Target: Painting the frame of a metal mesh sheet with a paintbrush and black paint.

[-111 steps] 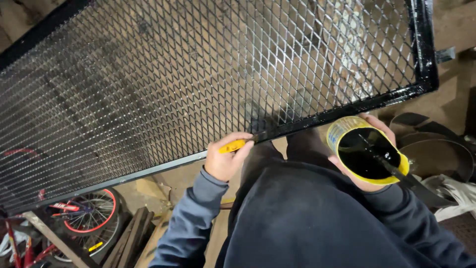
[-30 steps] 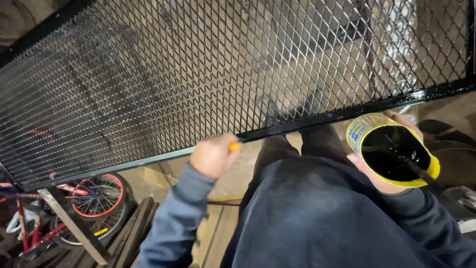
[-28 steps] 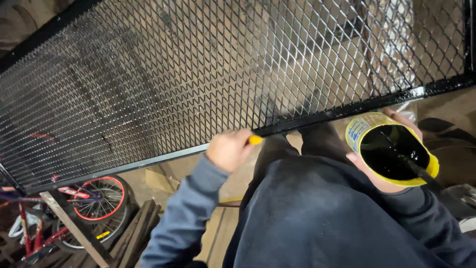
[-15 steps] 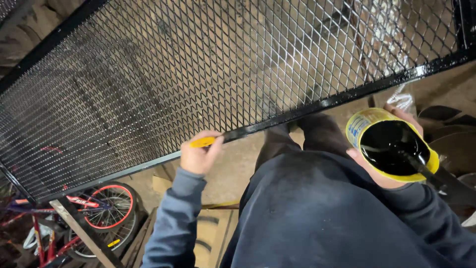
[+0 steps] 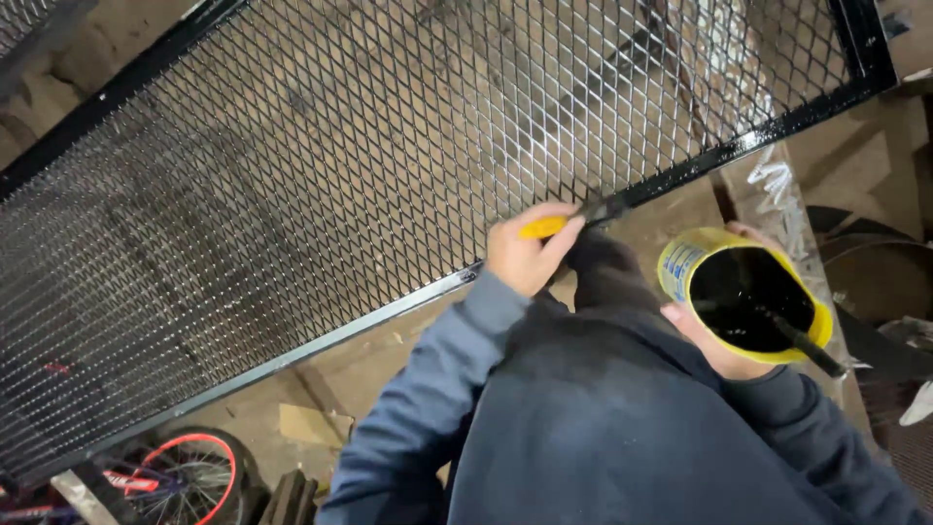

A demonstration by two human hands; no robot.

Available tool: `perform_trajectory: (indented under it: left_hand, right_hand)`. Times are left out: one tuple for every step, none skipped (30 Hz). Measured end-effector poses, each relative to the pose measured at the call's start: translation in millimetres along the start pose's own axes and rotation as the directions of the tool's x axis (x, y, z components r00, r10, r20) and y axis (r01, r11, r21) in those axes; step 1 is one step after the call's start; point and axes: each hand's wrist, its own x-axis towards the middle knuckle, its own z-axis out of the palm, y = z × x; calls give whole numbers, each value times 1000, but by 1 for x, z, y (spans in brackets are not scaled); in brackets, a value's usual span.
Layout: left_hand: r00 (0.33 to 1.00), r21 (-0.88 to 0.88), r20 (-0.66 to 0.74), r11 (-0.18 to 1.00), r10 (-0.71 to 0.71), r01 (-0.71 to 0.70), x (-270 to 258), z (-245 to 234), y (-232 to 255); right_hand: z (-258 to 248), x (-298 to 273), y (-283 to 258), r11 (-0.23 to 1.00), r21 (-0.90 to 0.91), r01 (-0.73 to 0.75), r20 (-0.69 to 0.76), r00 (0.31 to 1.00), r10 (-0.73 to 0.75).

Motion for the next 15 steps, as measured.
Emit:
perform_trajectory:
  left_hand:
    - [1000, -1, 4, 1000, 11, -11, -9, -19, 0]
    - [1000, 61, -6, 998, -6, 6, -21, -38, 0]
    - [1000, 122, -16, 992, -22, 24, -33, -58, 0]
    - [1000, 124, -12, 992, -17, 18, -45, -78, -4]
    - [998, 166, -28, 985, -48, 52, -57, -99, -8]
    - [995, 205, -56, 975, -79, 89, -70, -120, -11]
    - [995, 206, -62, 975, -75, 86, -82, -135, -10]
    - [993, 299, -98, 950, -58, 85, -92, -149, -9]
    - [990, 390, -133, 917, -39, 89, -103, -163, -7]
    - [989, 389, -145, 918, -24, 79, -108, -166, 9]
    - [976, 327, -201, 933, -88, 152, -115, -169, 26]
    - [955, 260, -252, 940, -155, 221, -122, -170, 44]
    - [954, 258, -265, 943, -139, 209, -127, -168, 63]
    - [954, 258, -285, 951, -95, 172, -134, -169, 85]
    - [951, 258, -304, 957, -51, 134, -141, -168, 108]
  right_hand:
    - [3, 0, -3, 1000, -3, 4, -10, 1000, -4]
    - [7, -2, -7, 1000, -6, 4, -21, 1000, -4]
    - [11, -5, -11, 1000, -8, 4, -31, 1000, -5]
    - [15, -5, -14, 1000, -9, 4, -38, 999, -5]
    - [19, -6, -18, 1000, -21, -1, -33, 999, 0]
    - [22, -4, -22, 999, -32, 2, -22, 1000, -3]
    - [26, -5, -25, 999, -30, 10, -21, 1000, -11]
    - [30, -3, -27, 1000, 18, -3, -9, 1000, 3]
    - [34, -1, -30, 998, 66, -17, 5, 1000, 17]
    - [39, 2, -32, 998, 66, 3, 1, 1000, -3]
    - [43, 6, -34, 990, 140, -4, 23, 1000, 0]
    - [47, 9, -36, 977, 214, -11, 48, 999, 1]
    - [48, 14, -39, 976, 215, 10, 44, 999, -20]
    - [50, 16, -45, 950, 309, -38, 85, 996, 12]
    - [52, 18, -50, 914, 397, -88, 131, 991, 38]
